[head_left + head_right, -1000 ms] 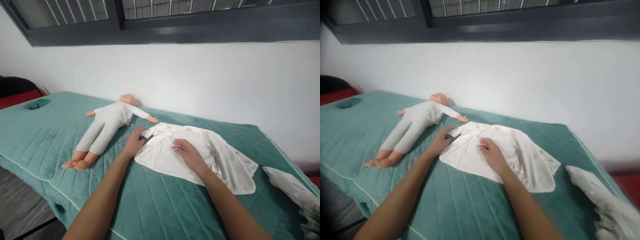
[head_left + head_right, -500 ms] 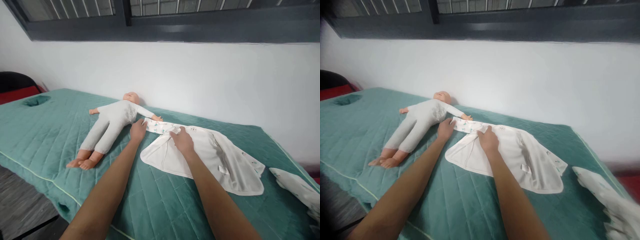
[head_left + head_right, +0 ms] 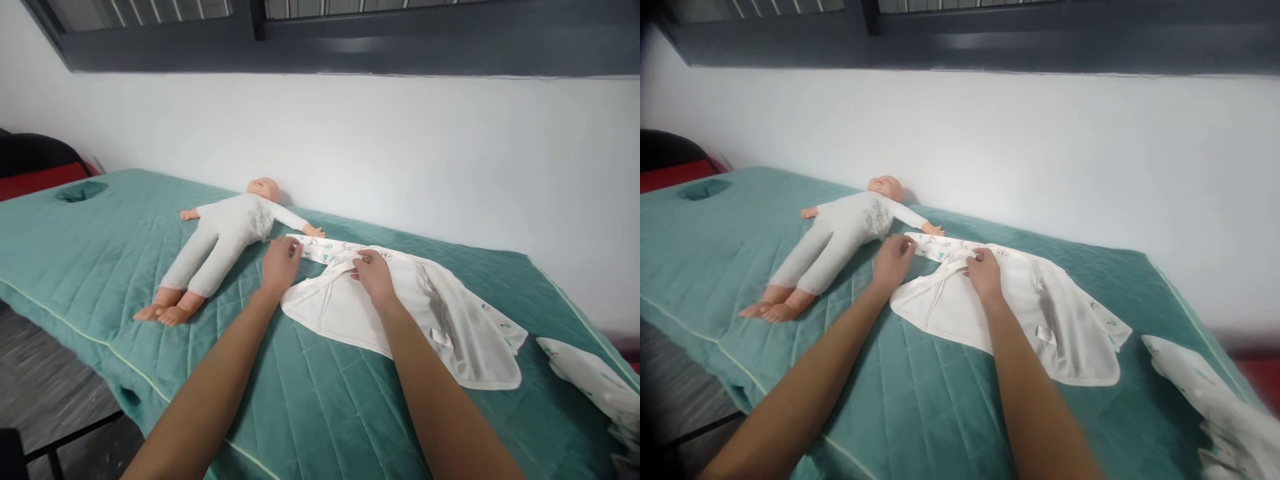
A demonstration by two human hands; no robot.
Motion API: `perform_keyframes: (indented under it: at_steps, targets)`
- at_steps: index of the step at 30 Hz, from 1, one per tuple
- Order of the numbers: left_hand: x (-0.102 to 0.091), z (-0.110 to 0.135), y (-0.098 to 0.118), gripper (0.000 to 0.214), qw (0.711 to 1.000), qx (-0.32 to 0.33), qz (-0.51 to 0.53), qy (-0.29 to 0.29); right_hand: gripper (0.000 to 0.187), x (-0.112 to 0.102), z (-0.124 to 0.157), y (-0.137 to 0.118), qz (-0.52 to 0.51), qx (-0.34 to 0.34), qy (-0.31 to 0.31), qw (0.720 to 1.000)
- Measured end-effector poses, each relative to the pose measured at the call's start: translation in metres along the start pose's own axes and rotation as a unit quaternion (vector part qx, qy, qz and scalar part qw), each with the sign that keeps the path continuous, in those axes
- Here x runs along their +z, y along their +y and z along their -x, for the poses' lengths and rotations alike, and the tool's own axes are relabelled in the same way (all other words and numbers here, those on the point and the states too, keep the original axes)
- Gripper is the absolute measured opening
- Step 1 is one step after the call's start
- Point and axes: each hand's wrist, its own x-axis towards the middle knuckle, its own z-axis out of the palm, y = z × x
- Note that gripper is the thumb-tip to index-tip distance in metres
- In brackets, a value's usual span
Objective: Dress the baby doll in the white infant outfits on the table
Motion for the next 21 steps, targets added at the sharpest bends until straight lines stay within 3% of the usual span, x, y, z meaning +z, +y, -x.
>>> perform_keyframes:
  at_steps: [3, 6, 9, 15, 18, 21]
  targets:
    - [-0.015, 0.038, 0.015, 0.031, 0.986, 0.015, 0.044, -0.159, 0.034, -0.002, -0.002, 0.004, -0.009, -0.006, 0.001, 1.000]
    - [-0.029, 0.067, 0.023, 0.033, 0.976, 0.002, 0.066, -0.209, 0.035, -0.004, -0.007, 0.008, 0.001, -0.012, 0.007, 1.000]
    - [-0.034, 0.084, 0.026, 0.025, 0.975, 0.031, 0.103, -0.193, 0.035, -0.006, -0.011, 0.010, 0.019, -0.018, 0.017, 1.000]
    - [-0.022, 0.110, 0.045, 0.019, 0.975, 0.196, 0.072, -0.070, 0.035, -0.017, -0.010, 0.009, 0.070, -0.033, 0.052, 0.996]
    - [-0.017, 0.122, 0.060, 0.022, 0.963, 0.255, 0.012, -0.085, 0.035, -0.023, -0.009, 0.009, 0.095, -0.036, 0.063, 0.993]
    - [-0.014, 0.128, 0.067, 0.025, 0.959, 0.260, -0.009, -0.110, 0.036, -0.029, -0.010, 0.010, 0.118, -0.036, 0.072, 0.990]
